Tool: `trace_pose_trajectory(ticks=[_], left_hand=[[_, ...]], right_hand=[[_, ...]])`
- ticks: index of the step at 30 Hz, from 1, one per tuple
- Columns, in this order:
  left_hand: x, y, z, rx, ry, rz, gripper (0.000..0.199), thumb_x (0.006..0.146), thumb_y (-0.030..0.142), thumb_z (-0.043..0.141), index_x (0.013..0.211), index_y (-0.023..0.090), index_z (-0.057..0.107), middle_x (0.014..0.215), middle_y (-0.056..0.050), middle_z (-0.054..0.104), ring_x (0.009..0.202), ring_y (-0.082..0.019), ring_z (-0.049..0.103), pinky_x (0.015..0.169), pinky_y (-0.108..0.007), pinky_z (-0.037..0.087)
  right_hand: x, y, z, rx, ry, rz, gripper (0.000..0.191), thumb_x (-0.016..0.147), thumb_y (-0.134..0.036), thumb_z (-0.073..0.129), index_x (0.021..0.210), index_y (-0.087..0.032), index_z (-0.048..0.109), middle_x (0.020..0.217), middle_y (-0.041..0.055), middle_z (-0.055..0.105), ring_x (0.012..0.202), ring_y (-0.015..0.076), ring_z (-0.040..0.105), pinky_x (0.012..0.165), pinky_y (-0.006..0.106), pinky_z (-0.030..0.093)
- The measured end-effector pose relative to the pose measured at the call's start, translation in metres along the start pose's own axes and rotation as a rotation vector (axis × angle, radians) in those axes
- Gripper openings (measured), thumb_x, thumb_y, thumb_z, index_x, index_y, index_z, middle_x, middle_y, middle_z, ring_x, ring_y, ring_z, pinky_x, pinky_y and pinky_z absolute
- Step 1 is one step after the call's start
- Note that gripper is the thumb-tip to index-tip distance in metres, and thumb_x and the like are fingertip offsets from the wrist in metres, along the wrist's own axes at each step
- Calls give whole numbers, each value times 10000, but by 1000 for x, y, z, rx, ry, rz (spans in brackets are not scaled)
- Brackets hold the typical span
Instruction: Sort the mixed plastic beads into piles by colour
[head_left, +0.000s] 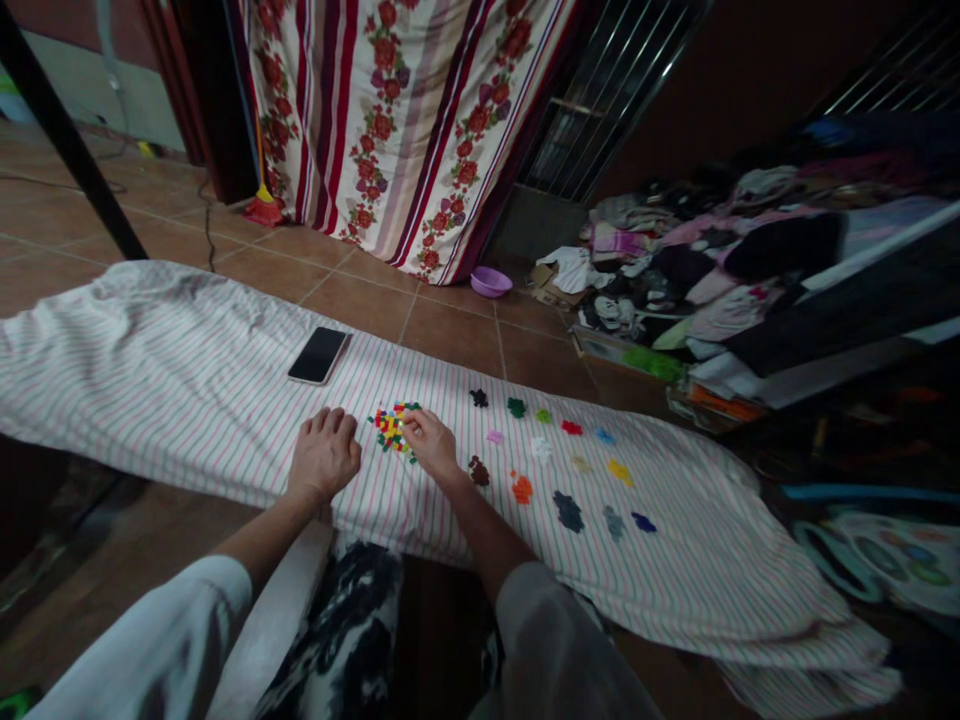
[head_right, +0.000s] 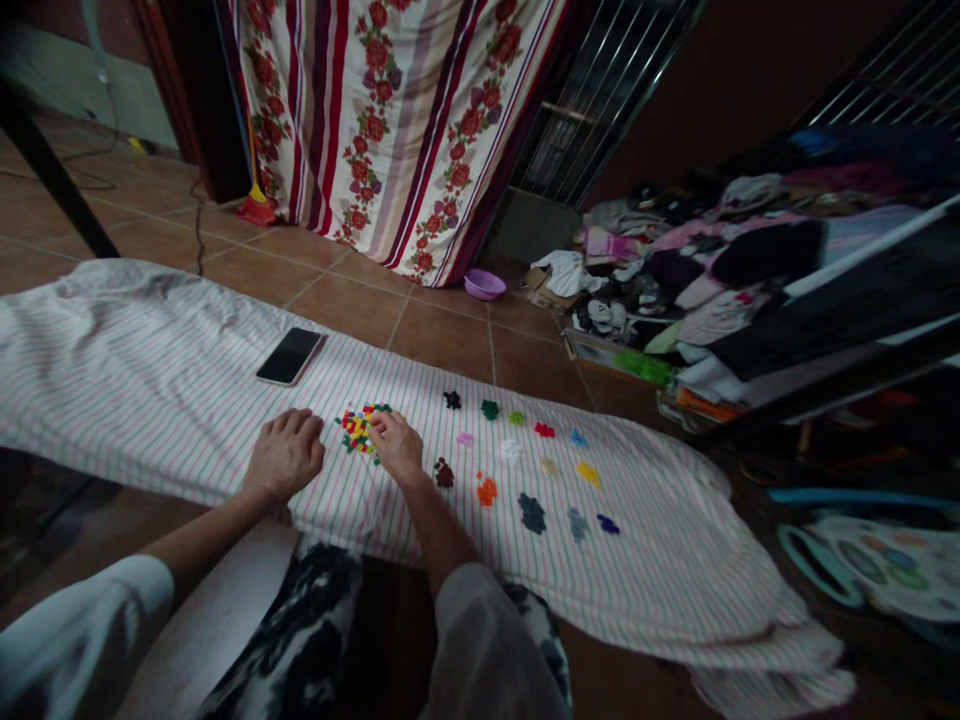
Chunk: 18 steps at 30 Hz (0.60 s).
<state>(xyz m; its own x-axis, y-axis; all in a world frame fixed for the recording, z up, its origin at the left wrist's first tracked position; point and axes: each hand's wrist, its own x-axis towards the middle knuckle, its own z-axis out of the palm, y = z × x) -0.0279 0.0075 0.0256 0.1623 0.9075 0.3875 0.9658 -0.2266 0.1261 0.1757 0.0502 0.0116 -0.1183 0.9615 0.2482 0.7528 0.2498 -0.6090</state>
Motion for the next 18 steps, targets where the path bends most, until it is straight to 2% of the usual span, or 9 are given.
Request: trace_pose_trajectory(ticks=[6, 10, 14, 18], left_hand=[[-1, 0, 0, -5, 19, -6, 248, 835, 236, 445, 1019, 179, 601, 1161, -116, 613, 1158, -301, 504, 923, -441, 399], [-1, -1, 0, -17, 24, -6, 259, 841, 242, 442, 1033, 179, 605, 1160, -112, 617, 1151, -295, 510, 923, -437, 401], [-1, -1, 1, -18, 31, -10, 274, 842, 243, 444, 1052, 174, 607, 1168, -112, 619, 1153, -291, 512, 925, -435, 404], [-1, -2, 3, -9, 38, -3, 279, 846, 245, 442, 1057, 173, 608, 1183, -110, 620, 1164, -292, 508, 934, -433, 402]], right_hand=[[-3, 6, 5, 196, 80, 29, 165, 810, -295, 544, 914, -240, 660, 803, -20, 659, 674, 123, 606, 653, 233, 488], [-1, 9, 6, 318, 161, 139, 159, 812, -354, 531, 885, -233, 605, 750, -21, 662, 612, 126, 624, 578, 231, 497], [0, 12, 6, 484, 166, 248, 177, 810, -385, 530, 909, -240, 551, 706, -42, 651, 513, 117, 619, 424, 192, 439], [1, 13, 4, 630, 177, 298, 186, 790, -378, 555, 916, -245, 523, 628, -69, 609, 451, 108, 594, 346, 165, 382]])
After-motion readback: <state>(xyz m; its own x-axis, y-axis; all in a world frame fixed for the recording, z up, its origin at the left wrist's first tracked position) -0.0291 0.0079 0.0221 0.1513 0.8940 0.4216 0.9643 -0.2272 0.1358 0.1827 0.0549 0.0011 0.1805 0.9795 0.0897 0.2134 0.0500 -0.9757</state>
